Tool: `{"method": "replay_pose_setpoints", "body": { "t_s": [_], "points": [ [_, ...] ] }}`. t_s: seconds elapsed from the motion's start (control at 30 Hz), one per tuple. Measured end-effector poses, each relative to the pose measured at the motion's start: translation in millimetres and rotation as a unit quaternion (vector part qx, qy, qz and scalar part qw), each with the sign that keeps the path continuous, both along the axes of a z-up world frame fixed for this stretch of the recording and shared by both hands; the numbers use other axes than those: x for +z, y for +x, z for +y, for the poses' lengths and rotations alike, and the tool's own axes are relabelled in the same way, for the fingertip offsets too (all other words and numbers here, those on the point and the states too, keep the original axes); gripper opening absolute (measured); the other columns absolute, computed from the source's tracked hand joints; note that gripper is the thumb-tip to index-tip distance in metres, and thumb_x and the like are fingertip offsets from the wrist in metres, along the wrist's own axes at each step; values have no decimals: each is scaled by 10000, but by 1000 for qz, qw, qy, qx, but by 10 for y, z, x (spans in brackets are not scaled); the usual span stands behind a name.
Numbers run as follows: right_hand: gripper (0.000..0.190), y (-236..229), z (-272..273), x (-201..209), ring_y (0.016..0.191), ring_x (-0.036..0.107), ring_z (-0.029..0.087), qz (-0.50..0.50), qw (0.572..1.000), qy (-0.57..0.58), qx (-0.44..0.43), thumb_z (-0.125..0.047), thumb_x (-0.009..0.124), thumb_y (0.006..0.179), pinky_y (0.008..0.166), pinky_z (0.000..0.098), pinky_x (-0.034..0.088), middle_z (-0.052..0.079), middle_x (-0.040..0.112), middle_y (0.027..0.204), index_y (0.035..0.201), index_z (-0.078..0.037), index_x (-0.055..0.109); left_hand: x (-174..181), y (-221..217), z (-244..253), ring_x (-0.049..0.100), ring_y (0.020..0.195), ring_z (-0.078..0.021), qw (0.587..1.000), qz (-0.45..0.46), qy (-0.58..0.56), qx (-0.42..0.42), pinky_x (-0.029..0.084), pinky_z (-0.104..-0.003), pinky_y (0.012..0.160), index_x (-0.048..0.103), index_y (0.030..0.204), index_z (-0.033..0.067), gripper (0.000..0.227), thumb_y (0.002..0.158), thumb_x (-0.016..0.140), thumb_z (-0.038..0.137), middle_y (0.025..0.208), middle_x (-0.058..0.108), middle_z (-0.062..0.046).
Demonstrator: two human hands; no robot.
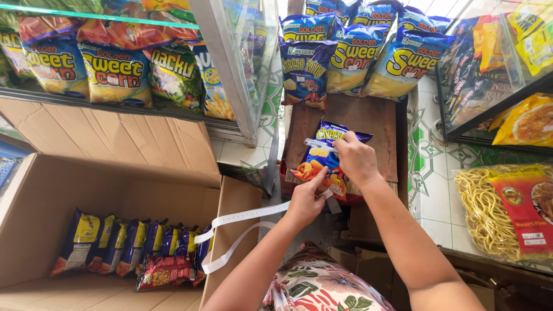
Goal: The person takes snack bags out of a cardboard box, measures each bag with a white paper measuring strip, marks the strip with a pen, and places the measured bags on the store shelf. They repeat this for multiple bags, occasionally reaching into the box to retrieve the next one.
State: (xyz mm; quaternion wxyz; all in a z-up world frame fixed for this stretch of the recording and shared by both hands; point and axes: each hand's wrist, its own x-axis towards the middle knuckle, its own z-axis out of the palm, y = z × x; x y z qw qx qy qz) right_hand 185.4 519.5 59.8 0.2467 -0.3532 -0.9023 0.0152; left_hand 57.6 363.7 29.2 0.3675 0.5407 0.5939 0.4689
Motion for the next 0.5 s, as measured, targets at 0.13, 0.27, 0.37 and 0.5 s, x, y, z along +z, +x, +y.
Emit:
{"method": "replay_pose_setpoints", "body": {
  "t_s": [0.13, 0.27, 0.37, 0.5],
  "points": [
    [225, 91, -146, 170, 760, 697, 299, -2, 1000, -20, 18, -110, 679, 867, 650, 417, 567, 77, 659, 1018, 1072, -129, 771, -96, 59, 28, 750, 839, -213, 999, -20, 27, 7, 571, -306, 810, 460, 1521, 32, 712, 839, 641, -65, 939, 747, -131],
    [159, 230, -176, 173, 737, 695, 307, -13, 998, -25, -60, -208, 721, 881, 646, 422, 567, 89, 654, 996, 1022, -148, 766, -123, 106, 47, 729, 811, -219, 1000, 12, 21, 7, 565, -305, 784, 457, 1527, 35, 738, 822, 645, -72, 918, 750, -131],
    [212, 414, 58, -185, 731, 690, 284, 44, 984, -68, -160, -331, 780, 891, 653, 411, 556, 63, 664, 926, 969, -138, 736, -103, 104, 25, 717, 788, -196, 1000, -14, 1, 5, 565, -293, 768, 439, 1543, 53, 743, 836, 633, -71, 901, 740, -112],
    [433, 470, 476, -732, 650, 608, 171, 252, 851, -372, -272, -458, 851, 883, 556, 349, 453, -17, 653, 734, 998, -75, 685, -119, 80, 6, 702, 776, -159, 999, -39, -12, -1, 564, -287, 761, 423, 1567, 83, 762, 848, 614, -81, 885, 727, -84]
  ]
}}
